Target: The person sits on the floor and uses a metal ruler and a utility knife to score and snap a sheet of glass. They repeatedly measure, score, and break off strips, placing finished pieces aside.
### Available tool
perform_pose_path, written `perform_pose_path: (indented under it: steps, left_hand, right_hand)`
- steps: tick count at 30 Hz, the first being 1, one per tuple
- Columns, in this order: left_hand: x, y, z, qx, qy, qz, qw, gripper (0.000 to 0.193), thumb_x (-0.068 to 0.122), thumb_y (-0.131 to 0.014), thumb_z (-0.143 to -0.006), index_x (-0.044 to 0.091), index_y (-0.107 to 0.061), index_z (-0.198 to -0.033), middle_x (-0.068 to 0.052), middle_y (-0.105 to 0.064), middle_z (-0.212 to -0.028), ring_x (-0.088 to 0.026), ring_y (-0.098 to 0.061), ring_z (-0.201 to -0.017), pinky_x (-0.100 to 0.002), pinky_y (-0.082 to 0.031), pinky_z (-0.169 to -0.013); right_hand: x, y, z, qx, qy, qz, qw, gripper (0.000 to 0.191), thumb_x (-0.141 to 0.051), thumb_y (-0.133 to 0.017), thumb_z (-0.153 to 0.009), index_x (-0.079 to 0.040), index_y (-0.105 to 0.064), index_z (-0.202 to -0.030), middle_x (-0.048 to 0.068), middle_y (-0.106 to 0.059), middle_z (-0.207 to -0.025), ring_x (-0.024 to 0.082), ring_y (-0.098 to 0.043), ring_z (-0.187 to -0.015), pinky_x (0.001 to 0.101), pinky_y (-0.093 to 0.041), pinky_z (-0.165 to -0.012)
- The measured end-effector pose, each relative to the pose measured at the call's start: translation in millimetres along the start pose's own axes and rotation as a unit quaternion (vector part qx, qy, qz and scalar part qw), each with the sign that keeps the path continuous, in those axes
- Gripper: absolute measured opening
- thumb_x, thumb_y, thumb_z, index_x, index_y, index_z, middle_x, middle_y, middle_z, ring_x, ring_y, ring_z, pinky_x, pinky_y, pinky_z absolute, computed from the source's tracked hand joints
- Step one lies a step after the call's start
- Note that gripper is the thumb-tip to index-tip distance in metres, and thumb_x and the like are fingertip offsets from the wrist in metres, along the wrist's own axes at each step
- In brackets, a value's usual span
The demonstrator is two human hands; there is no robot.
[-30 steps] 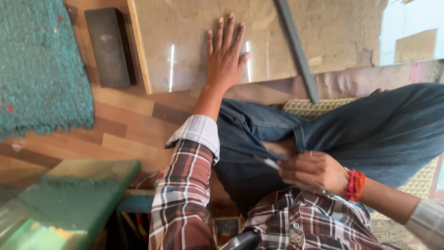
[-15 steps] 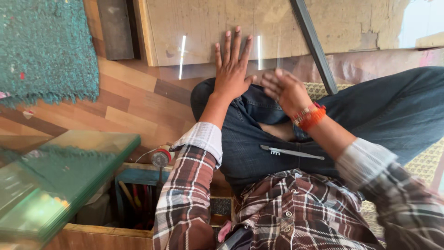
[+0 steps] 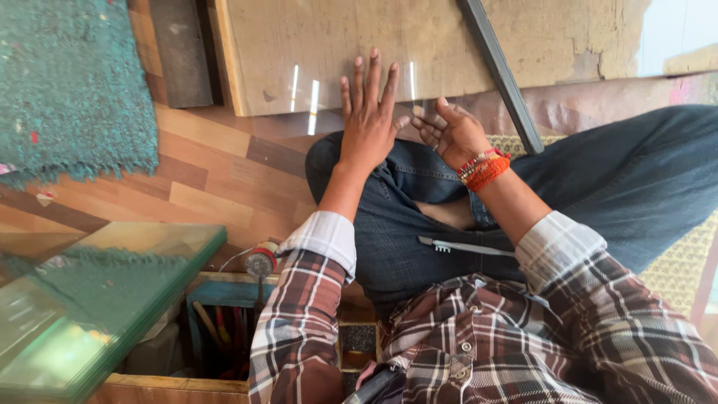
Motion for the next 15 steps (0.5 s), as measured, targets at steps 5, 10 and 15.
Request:
perform_pose_path:
  steps: [5,10,15]
  left_hand:
    - [1.4,8.6,-1.9,-0.013,0.004,0.0,1.0,0.098,0.036,-0.077,-0.091,0.016,-0.017,-0.166,-0.014,-0.004,-0.173,-0.039,-0.005,-0.161,-0.063,-0.009,-0.129]
    - [1.7,10.3,-4.6,-0.037,0.029,-0.019,0.999,0.097,0.037,-0.079,-0.086,0.019,-0.023,-0.163,-0.012,-0.005,-0.171,-0.04,-0.004,-0.158,-0.068,-0.007,-0.125]
    - [3.1,2.3,-7.1,-0.077,0.037,-0.041,0.995,0.095,0.035,-0.082,-0.081,0.031,-0.032,-0.162,-0.007,-0.006,-0.172,-0.041,-0.003,-0.158,-0.071,-0.007,-0.123]
  right_hand:
    - [-6.9,-7.6,11.1,-0.006,0.03,0.0,1.0,0.014,-0.027,-0.062,-0.103,-0.014,-0.057,-0.102,0.009,-0.074,-0.108,0.027,-0.072,-0.107,0.0373,-0.056,-0.086]
    - [-22.7,-18.4,17.0,-0.003,0.08,0.014,0.997,0.015,-0.026,-0.057,-0.104,-0.012,-0.059,-0.107,0.012,-0.076,-0.113,0.024,-0.073,-0.106,0.0349,-0.057,-0.086]
    - [-52.5,-38.8,20.9,-0.024,0.098,0.027,0.994,0.028,-0.024,-0.05,-0.105,-0.003,-0.061,-0.12,0.017,-0.077,-0.113,0.026,-0.075,-0.099,0.0337,-0.059,-0.081]
Point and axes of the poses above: each hand's wrist, its own z-axis away from the middle knuckle, its own y-axis out of the back of the hand, x = y × z, the point moved 6 cm from there along -z, towards the middle knuckle
